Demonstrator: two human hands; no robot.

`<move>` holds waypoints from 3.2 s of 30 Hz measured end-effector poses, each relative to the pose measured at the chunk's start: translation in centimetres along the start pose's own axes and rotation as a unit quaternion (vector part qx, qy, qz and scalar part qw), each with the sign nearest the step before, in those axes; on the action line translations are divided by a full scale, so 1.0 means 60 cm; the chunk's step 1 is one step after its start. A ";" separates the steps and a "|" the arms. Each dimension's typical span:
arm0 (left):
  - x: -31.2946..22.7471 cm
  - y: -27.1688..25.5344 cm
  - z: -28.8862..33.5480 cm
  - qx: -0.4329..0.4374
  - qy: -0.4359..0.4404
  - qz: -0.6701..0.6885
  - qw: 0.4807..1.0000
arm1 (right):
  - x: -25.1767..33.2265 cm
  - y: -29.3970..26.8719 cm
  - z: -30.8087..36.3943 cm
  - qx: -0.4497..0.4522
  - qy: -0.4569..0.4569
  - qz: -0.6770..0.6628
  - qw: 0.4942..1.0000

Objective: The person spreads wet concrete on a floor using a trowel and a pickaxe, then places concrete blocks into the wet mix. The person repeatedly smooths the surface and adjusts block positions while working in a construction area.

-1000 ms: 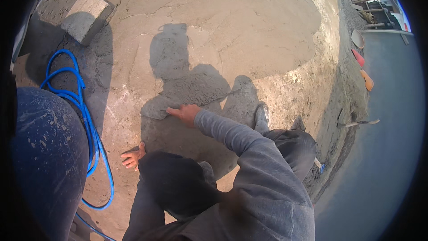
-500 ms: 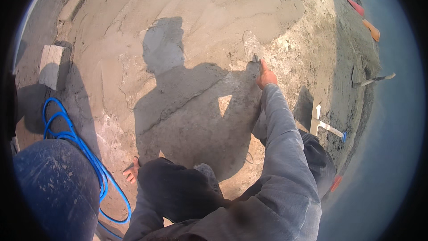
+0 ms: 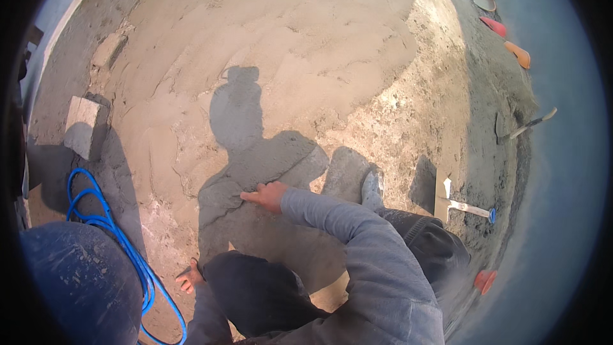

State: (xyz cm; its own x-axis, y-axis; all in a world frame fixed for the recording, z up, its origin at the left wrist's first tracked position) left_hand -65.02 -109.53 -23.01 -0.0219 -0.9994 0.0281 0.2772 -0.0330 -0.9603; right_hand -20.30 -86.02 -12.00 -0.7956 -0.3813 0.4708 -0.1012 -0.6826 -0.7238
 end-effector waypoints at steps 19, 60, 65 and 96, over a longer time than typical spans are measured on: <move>-0.130 -0.285 0.403 0.162 0.414 -0.284 0.850 | -0.333 0.049 0.848 -0.124 0.621 -0.297 0.715; 0.036 -0.268 1.703 0.478 0.620 -0.019 0.622 | -0.370 0.282 1.654 -0.412 0.670 -0.199 0.585; -0.088 -0.606 1.764 0.371 0.755 0.004 0.541 | -0.517 0.073 1.532 -0.418 0.453 -0.155 0.772; -0.337 -0.887 0.781 -0.163 0.523 -0.110 0.829 | -0.089 -0.307 0.966 -0.655 0.204 -0.723 -0.083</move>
State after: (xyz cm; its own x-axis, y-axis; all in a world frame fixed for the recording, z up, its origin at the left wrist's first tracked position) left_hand -34.29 -88.19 40.55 -0.9063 -0.4051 0.1204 -0.1149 -0.0381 -0.9926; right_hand 20.46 -107.55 28.08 0.7033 -0.4619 0.5404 0.2884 0.8802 0.3770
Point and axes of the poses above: each hand's wrist, its own z-axis away from the middle knuckle, its own y-axis out of the palm, x = y × z, the point moved 7 cm from there along -z, towards the middle knuckle, and after that the axes turned 4 degrees about -x, right-handed, at the moved point
